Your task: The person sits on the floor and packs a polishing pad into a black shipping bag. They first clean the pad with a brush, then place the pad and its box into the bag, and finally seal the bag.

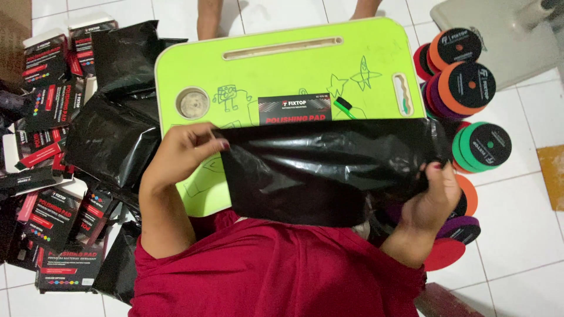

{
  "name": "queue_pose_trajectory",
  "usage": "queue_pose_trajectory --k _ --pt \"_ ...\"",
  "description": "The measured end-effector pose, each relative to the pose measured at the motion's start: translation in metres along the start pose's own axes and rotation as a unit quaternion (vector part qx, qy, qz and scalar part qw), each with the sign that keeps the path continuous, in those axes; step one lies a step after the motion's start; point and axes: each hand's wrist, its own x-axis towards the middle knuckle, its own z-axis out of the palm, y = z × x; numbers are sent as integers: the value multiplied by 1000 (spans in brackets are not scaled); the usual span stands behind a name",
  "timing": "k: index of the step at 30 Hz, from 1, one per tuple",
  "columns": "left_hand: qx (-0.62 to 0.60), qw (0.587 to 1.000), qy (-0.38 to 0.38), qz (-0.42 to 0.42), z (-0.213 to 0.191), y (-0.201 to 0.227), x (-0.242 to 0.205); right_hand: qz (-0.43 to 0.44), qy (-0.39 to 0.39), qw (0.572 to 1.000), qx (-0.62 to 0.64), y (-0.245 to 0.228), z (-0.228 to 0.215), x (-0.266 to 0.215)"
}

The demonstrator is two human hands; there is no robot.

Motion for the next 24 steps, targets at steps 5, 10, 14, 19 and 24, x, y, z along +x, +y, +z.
queue_pose_trajectory --k 5,10,14,19,24 --pt "-293 951 103 -6 11 -77 33 48 -27 998 -32 26 27 -3" --pt "-290 956 -1 -36 15 -104 24 81 -27 995 -54 37 44 -7" --pt "-265 964 1 2 15 -59 12 53 -56 992 -99 51 34 0" --pt "-164 986 4 35 1 -68 9 26 -88 982 -166 50 32 0" --pt "-233 972 -20 -14 -3 -117 11 16 -66 987 -145 57 25 5"
